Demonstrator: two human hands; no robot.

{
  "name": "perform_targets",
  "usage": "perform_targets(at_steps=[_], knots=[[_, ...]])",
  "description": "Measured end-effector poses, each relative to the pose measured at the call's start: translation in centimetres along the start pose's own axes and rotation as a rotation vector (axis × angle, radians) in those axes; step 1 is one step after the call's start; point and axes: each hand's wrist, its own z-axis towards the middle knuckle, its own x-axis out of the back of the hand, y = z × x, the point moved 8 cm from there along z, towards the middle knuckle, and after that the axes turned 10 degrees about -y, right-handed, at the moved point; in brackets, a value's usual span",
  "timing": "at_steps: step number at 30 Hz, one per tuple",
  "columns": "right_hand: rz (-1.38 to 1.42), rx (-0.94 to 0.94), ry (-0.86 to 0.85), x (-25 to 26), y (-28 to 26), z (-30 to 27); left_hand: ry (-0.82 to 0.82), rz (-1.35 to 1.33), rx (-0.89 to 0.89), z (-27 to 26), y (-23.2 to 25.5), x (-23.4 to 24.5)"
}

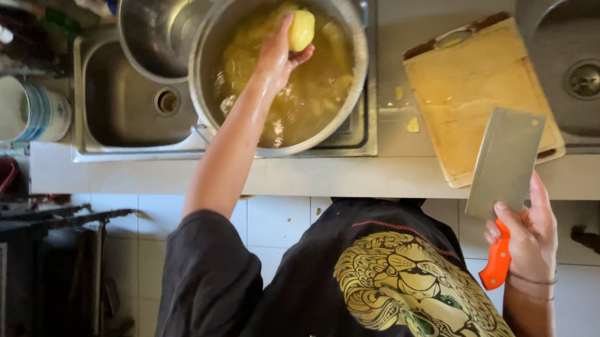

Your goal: The person cuts potatoes into slices with a cleaver on a wooden board and puts them into a pot of water.

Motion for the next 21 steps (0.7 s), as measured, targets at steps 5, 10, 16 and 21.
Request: perform_targets(at_steps=[5, 10, 16, 21], knots=[[0.084, 0.020, -0.037, 3.8, 0.0, 2.4, -0.155, 0.219, -0.274, -4.2, 2.9, -10.1], [-0.254, -0.015, -0.060, 7.0, 1.7, 6.9, -0.283, 0.308, -0.441, -3.8, -8.7, -22.7], [-0.968, 0.424, -0.042, 8.8, 0.1, 8.9, -0.088, 0.370, -0.189, -3.0, -27.0, -30.6], [-1.122, -0.019, -0.099, 12.4, 4.0, 11.6, -0.033, 0.672, -0.371, -6.7, -27.7, -33.2]])
